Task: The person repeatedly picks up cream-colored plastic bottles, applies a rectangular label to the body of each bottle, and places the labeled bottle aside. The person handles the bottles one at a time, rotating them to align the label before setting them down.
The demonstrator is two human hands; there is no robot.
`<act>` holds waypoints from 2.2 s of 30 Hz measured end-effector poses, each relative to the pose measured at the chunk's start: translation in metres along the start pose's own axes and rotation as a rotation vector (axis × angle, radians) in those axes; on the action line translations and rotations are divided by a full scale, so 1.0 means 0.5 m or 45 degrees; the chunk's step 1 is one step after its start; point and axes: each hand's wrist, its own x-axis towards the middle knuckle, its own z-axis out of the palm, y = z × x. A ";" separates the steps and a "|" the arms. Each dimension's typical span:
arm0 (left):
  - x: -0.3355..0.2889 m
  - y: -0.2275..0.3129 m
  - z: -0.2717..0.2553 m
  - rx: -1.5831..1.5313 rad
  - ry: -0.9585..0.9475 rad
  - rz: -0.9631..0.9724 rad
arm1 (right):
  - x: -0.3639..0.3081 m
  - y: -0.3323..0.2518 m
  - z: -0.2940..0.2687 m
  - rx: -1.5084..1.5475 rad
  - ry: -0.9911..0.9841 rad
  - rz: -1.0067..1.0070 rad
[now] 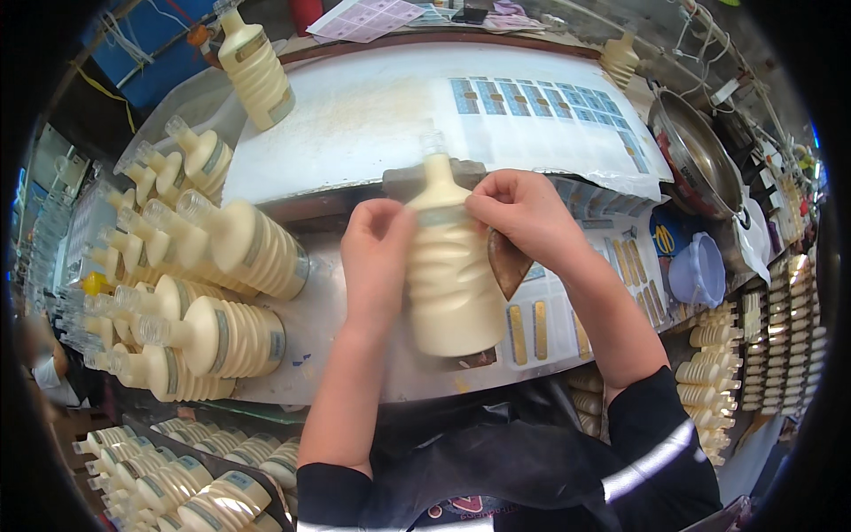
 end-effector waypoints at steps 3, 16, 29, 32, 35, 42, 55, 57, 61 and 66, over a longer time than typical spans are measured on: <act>-0.004 -0.011 0.007 -0.227 0.034 -0.104 | 0.005 -0.001 0.002 0.004 -0.024 0.021; -0.004 -0.012 0.033 -0.438 0.038 -0.165 | 0.016 0.026 -0.004 0.192 -0.031 0.068; -0.011 -0.016 0.036 -0.264 0.040 -0.078 | 0.015 0.043 -0.018 0.246 -0.081 0.080; -0.009 -0.020 0.035 -0.243 0.062 -0.079 | 0.014 0.050 -0.021 0.274 -0.084 0.111; -0.012 -0.017 0.036 -0.244 0.053 -0.085 | 0.013 0.069 -0.012 0.287 -0.022 0.062; -0.011 -0.016 0.039 -0.309 0.071 -0.074 | 0.005 0.069 0.006 -0.008 0.180 -0.041; -0.012 -0.008 0.038 -0.316 0.027 -0.133 | 0.012 0.122 0.014 0.474 0.065 0.026; -0.014 -0.011 0.041 -0.271 0.019 -0.113 | 0.006 0.105 0.018 0.461 0.024 0.107; -0.011 -0.016 0.041 -0.181 0.010 -0.079 | 0.014 0.124 0.032 0.512 0.043 0.082; -0.014 -0.010 0.043 -0.197 0.015 -0.102 | 0.017 0.129 0.038 0.565 0.048 0.099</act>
